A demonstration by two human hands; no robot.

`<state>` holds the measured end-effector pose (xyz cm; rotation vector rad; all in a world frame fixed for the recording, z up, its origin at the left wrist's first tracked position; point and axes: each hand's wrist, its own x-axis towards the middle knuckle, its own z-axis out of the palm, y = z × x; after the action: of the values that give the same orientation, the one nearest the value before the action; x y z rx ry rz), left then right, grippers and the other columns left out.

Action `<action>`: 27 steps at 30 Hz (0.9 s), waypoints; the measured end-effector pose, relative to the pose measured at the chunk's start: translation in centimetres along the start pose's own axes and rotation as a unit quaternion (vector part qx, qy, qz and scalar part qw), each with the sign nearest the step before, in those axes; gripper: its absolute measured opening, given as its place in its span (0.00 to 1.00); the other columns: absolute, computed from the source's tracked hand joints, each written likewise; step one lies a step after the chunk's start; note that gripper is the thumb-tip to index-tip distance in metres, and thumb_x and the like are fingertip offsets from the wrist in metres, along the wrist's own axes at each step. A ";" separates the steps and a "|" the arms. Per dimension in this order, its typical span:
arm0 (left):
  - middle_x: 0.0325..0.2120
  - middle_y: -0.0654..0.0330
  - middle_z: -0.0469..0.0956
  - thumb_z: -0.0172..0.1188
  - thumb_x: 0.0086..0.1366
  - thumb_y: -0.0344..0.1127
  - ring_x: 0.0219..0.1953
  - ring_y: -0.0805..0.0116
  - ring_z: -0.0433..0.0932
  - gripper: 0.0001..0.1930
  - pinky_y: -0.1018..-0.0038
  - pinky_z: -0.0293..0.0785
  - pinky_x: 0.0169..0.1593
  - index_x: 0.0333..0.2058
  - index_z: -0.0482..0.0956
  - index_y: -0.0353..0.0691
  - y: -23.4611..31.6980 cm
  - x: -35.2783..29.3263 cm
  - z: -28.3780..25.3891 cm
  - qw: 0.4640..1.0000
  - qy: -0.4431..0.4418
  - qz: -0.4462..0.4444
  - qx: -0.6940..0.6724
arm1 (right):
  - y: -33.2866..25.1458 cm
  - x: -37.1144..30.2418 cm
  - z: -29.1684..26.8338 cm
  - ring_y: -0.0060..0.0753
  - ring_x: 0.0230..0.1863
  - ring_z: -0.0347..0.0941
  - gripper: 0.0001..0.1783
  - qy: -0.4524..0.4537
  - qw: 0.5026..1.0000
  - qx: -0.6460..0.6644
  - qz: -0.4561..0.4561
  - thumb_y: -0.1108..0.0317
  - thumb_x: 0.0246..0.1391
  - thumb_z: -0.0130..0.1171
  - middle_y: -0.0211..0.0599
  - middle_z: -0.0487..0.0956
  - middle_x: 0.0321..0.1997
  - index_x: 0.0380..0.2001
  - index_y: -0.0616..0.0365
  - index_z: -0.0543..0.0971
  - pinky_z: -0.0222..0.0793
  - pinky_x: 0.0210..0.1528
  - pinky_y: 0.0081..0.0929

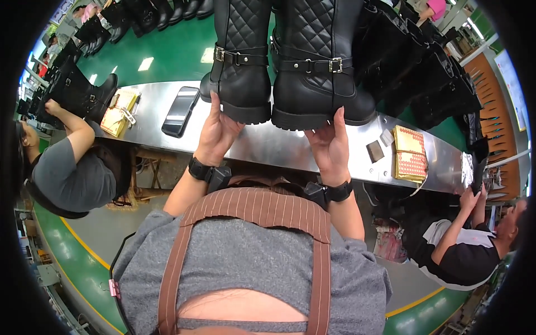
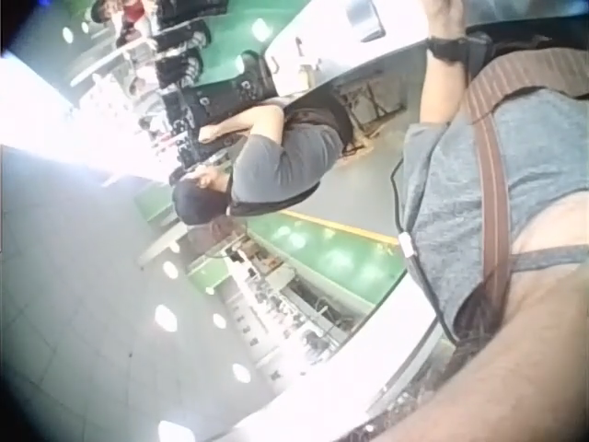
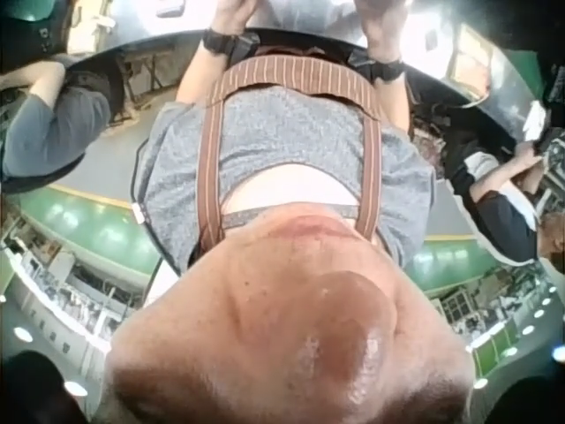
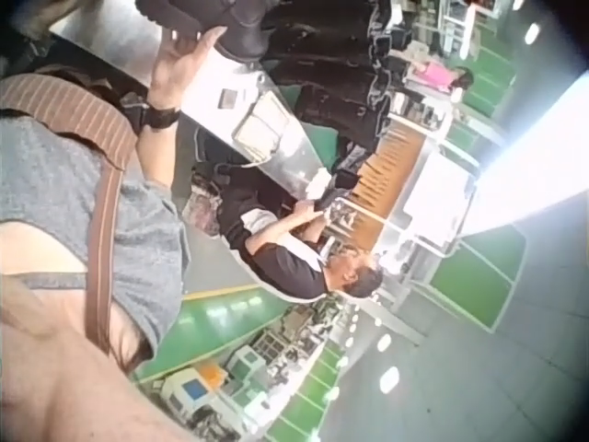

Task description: The recorder is inspecting and cleaning black boots at a factory workstation.

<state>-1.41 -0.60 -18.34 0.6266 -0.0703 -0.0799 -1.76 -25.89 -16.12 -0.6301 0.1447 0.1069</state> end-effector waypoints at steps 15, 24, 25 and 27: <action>0.64 0.63 0.66 0.52 0.71 0.58 0.64 0.61 0.68 0.31 0.54 0.67 0.61 0.66 0.55 0.54 -0.1 0.4 0.1 1.000 0.018 -0.001 0.019 | 0.6 0.1 -0.7 0.40 0.64 0.69 0.31 -0.032 0.999 -0.027 -0.017 0.45 0.67 0.50 0.36 0.73 0.65 0.64 0.54 0.68 0.62 0.67 0.42; 0.66 0.56 0.64 0.47 0.73 0.58 0.67 0.58 0.64 0.34 0.54 0.60 0.68 0.69 0.54 0.46 -0.3 0.4 -0.7 0.998 -0.046 -0.029 -0.042 | 0.3 0.4 -2.8 0.41 0.68 0.63 0.35 -0.133 0.991 -0.027 0.009 0.44 0.67 0.49 0.38 0.69 0.68 0.67 0.56 0.64 0.56 0.71 0.44; 0.66 0.55 0.63 0.43 0.73 0.61 0.67 0.57 0.64 0.35 0.55 0.59 0.69 0.69 0.55 0.44 -0.4 0.5 -0.9 0.994 -0.080 -0.071 -0.035 | 0.6 0.7 -3.3 0.41 0.69 0.62 0.35 -0.190 0.981 -0.017 0.030 0.44 0.67 0.50 0.38 0.68 0.68 0.67 0.56 0.63 0.55 0.71 0.45; 0.66 0.53 0.65 0.39 0.74 0.61 0.66 0.56 0.66 0.35 0.58 0.60 0.70 0.68 0.59 0.41 -0.9 0.6 -1.3 0.967 -0.151 -0.153 -0.140 | 1.3 1.7 -4.2 0.42 0.71 0.58 0.39 -0.289 0.955 -0.048 0.046 0.45 0.67 0.51 0.38 0.65 0.70 0.71 0.57 0.57 0.52 0.72 0.45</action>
<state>-0.77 -0.68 -19.90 0.3345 -0.2523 -0.4763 -0.72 -27.25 -20.49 -0.6661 -0.4011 0.3855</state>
